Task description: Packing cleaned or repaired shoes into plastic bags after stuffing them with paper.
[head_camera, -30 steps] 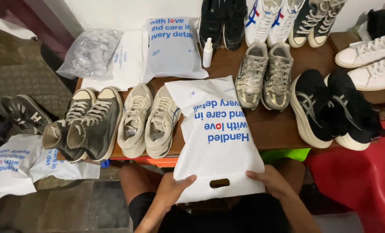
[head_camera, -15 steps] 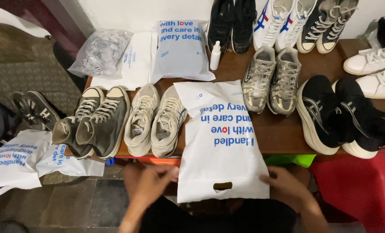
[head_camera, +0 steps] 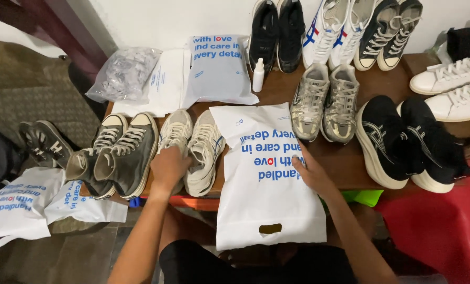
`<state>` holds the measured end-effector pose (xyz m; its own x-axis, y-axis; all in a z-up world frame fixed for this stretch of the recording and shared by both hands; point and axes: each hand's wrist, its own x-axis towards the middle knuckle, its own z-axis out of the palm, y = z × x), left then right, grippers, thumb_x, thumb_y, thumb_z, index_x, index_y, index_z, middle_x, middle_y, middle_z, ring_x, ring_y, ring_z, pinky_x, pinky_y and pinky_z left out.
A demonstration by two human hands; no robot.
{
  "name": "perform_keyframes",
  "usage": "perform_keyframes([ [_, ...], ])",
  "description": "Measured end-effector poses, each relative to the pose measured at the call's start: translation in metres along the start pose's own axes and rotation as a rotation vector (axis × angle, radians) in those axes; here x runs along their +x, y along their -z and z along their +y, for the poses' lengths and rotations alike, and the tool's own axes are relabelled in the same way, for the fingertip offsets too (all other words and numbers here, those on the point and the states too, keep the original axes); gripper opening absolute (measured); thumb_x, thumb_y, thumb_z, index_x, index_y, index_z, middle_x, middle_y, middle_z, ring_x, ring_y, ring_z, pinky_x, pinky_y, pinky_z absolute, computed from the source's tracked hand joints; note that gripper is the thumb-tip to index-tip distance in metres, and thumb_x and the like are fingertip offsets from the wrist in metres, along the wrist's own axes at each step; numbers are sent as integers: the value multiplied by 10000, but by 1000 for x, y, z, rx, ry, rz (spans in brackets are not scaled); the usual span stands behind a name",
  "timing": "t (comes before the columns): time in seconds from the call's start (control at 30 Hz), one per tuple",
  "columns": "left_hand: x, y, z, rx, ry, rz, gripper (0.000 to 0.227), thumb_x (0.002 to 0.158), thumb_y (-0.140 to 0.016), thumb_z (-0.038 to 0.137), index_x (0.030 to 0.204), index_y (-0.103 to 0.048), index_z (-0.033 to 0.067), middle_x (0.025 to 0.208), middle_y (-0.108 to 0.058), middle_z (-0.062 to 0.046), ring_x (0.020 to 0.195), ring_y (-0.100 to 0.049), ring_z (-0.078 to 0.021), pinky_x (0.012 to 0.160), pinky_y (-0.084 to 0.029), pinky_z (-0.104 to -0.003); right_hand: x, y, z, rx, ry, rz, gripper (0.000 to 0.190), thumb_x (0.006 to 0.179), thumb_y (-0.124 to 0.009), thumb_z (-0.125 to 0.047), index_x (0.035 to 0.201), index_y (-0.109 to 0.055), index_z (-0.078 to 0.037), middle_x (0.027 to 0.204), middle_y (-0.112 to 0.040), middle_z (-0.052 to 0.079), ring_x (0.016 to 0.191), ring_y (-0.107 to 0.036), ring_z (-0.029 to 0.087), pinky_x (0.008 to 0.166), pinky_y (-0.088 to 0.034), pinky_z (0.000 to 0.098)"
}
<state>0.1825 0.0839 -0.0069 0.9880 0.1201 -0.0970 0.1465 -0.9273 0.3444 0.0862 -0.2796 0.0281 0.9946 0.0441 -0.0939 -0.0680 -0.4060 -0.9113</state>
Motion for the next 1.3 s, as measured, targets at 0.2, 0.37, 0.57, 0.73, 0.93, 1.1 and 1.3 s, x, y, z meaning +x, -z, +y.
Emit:
perform_keyframes([
  [0.2, -7, 11, 0, -55, -49, 108, 354, 813, -827, 304, 760, -687, -17, 679, -663, -222, 792, -737, -486, 663, -588, -510, 7, -6, 5, 57, 99, -11, 736, 1044, -511, -334, 1648, -186, -68, 1632, -308, 266, 1514, -290, 327, 1234, -217, 530],
  [0.37, -10, 80, 15, 25, -72, 135, 374, 892, -755, 333, 954, -755, -35, 830, -730, -264, 906, -731, -511, 731, -586, -578, 11, -19, 7, 10, 52, 22, 749, 1028, -553, -390, 1651, -232, -126, 1643, -351, 152, 1510, -314, 249, 1240, -242, 458],
  [0.57, -14, 168, 41, -22, -185, 336, 365, 911, -757, 317, 905, -755, -47, 761, -704, -302, 833, -711, -558, 665, -586, -586, 35, -53, 9, -32, 24, 36, 760, 1016, -570, -479, 1629, -302, -117, 1614, -379, 205, 1492, -354, 296, 1235, -279, 470],
  [0.73, -10, 195, 49, -32, -275, 446, 293, 915, -725, 223, 795, -731, -44, 611, -635, -235, 670, -705, -465, 525, -555, -444, 57, -116, 14, 3, 74, -16, 753, 1013, -598, -450, 1626, -311, -118, 1606, -386, 216, 1491, -351, 337, 1235, -286, 488],
  [0.93, -12, 188, 67, -53, -307, 446, 308, 884, -724, 257, 799, -720, -38, 629, -630, -294, 712, -697, -538, 519, -540, -534, 74, -175, -2, 6, 95, -98, 706, 1030, -572, -402, 1636, -295, -168, 1617, -384, 188, 1489, -355, 362, 1244, -297, 494],
  [1.1, -22, 162, 96, -97, -278, 354, 319, 851, -702, 296, 813, -727, -20, 669, -655, -284, 781, -706, -547, 607, -575, -571, 93, -196, 21, -25, 28, -117, 681, 1032, -561, -515, 1619, -372, -225, 1599, -450, 78, 1469, -421, 211, 1202, -364, 400],
  [1.3, -38, 107, 151, -132, -366, 158, 320, 862, -721, 262, 873, -756, -55, 776, -695, -322, 871, -714, -547, 703, -589, -588, 39, -118, 50, 253, 112, -163, 505, 1005, -672, -241, 1433, -570, 6, 1374, -643, 219, 1286, -598, 343, 1077, -497, 505],
])
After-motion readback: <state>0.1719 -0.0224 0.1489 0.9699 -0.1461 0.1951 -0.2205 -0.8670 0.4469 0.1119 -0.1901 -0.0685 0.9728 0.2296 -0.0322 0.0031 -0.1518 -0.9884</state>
